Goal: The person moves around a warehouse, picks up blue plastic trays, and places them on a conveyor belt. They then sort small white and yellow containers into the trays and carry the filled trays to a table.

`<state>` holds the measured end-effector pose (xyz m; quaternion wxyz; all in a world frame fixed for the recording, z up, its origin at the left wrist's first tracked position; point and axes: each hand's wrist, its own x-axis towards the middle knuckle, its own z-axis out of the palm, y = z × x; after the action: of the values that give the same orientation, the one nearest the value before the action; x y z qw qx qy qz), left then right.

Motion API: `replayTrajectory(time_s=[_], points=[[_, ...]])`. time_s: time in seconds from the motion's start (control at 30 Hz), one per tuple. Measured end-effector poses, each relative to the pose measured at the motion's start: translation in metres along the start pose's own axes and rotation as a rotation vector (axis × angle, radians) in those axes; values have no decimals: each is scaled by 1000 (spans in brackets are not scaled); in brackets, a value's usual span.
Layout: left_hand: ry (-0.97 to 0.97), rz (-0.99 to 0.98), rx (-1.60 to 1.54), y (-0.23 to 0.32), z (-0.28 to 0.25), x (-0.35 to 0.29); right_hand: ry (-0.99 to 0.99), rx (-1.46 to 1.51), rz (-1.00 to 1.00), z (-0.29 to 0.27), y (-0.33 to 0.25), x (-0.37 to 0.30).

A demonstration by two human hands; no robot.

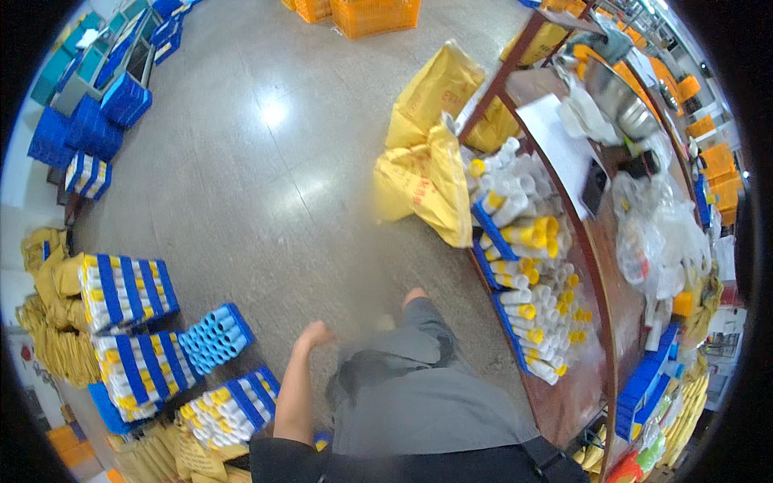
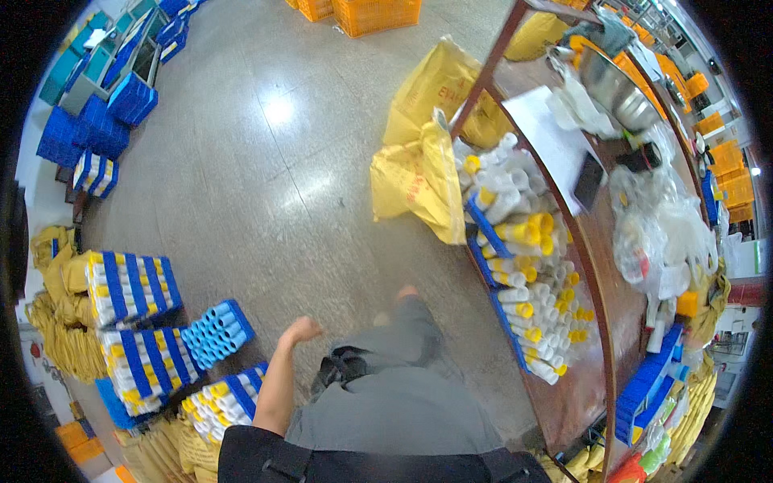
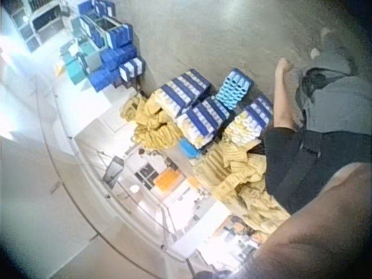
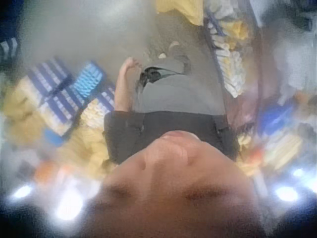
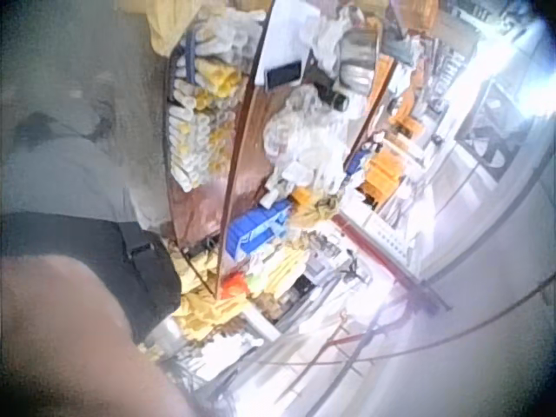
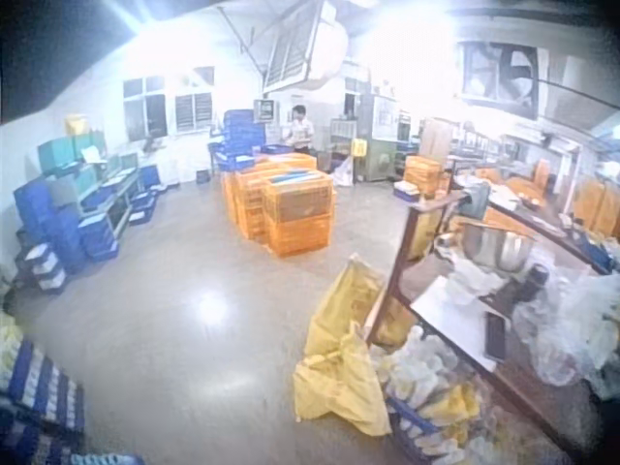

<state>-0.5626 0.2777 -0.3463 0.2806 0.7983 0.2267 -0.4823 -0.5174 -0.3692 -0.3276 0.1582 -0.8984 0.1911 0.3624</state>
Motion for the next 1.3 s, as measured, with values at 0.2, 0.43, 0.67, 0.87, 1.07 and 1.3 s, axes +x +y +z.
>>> replayTrajectory(time_s=[0.2, 0.43, 0.67, 0.87, 1.07, 1.3], points=[[879, 122, -612, -59, -287, 90, -292, -172, -183, 33, -349, 125], [547, -449, -1080, -261, -290, 108, -86, -312, -460, 13, -900, 246], [109, -845, -908, -314, -376, 89, -327, 289, -840, 9, -1399, 267], [172, -868, -1470, -380, -712, 240, -151, -6, -771, 33, -1647, 313], [850, -347, -1314, -482, -1249, 428, -372, -855, -609, 26, -1836, 388], [986, 270, -1277, -577, -1614, 584, -304, -494, -312, 58, -2144, 437]])
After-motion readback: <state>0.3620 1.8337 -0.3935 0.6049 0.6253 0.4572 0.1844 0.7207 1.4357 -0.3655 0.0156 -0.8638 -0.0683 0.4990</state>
